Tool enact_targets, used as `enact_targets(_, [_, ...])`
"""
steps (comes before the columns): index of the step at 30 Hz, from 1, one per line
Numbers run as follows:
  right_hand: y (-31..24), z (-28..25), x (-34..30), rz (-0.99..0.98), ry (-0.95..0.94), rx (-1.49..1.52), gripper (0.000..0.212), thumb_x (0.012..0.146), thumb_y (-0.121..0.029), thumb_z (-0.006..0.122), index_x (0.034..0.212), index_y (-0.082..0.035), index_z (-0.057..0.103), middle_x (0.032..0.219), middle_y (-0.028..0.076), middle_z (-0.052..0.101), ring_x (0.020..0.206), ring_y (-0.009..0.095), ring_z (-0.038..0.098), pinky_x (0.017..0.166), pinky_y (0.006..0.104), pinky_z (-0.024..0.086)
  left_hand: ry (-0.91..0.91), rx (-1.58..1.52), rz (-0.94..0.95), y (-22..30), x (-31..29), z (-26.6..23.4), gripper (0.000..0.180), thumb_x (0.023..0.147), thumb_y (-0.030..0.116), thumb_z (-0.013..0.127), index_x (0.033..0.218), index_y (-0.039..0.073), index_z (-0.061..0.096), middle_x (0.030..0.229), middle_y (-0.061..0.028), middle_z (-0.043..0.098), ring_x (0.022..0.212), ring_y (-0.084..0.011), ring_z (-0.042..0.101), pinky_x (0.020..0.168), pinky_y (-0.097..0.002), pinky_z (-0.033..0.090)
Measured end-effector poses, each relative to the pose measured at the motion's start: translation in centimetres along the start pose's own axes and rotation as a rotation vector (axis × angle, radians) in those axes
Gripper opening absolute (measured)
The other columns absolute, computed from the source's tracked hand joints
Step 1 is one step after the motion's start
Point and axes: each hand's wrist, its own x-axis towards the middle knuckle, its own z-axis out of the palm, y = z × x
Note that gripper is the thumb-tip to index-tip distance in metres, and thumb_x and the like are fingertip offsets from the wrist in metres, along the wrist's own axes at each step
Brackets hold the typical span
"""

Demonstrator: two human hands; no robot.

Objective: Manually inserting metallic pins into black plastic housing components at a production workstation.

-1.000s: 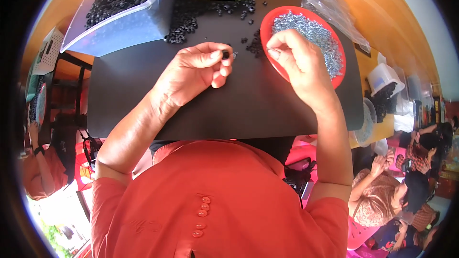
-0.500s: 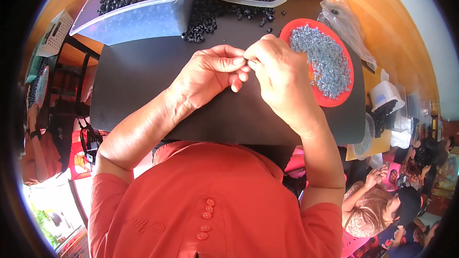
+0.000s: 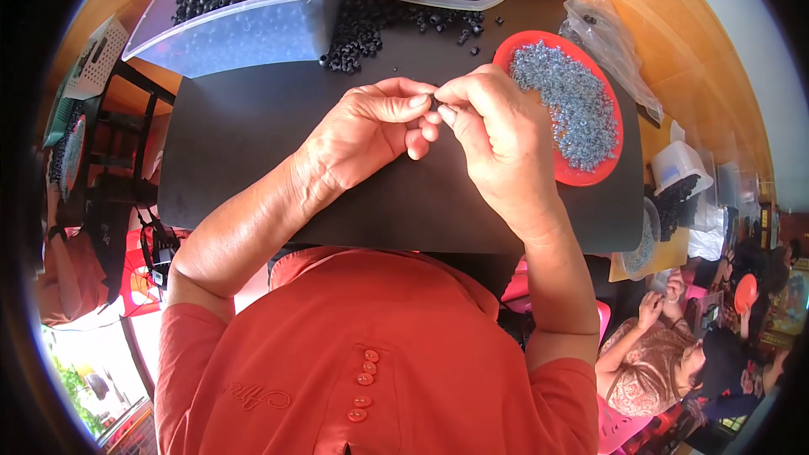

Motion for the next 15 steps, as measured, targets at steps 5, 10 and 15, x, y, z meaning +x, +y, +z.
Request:
enact_targets(5, [0.6,-2.2,0.4,0.18,0.156,-0.003,0.008,0.086,0.008,0.063,0.093,0.004,0.066,0.088,0.004,0.064,0.081,0.01,0.06,0.076,0.0229,0.048,-0.135,0.17,-0.293,-0.9,-1.1,1.3,0.018,0.087,0.007,0.071,0.1,-0.003,0.065,0.083,-0.0104,0.068,0.072,-0.02,0.069,0.058,-0.0308,0.055])
enact_targets(10, [3.1,-1.6,1.4,0.191,-0.098,-0.068,0.011,0.084,0.008,0.063,0.094,0.004,0.065,0.084,0.004,0.063,0.079,0.01,0.061,0.072,0.0236,0.049,-0.306,0.173,-0.466,-2.1,-1.9,1.8,0.016,0.082,0.004,0.075,0.093,-0.005,0.066,0.083,-0.0123,0.068,0.072,-0.0193,0.068,0.056,-0.0312,0.055])
enact_targets(15, [2.8,0.9,2.7,-0.004,-0.24,-0.268,0.015,0.078,0.008,0.064,0.091,0.001,0.065,0.083,0.009,0.059,0.075,0.021,0.062,0.067,0.0314,0.049,-0.41,0.211,-0.524,-2.2,-2.1,1.8,0.017,0.081,0.004,0.076,0.092,-0.005,0.067,0.082,-0.0119,0.067,0.072,-0.0187,0.068,0.055,-0.0309,0.055])
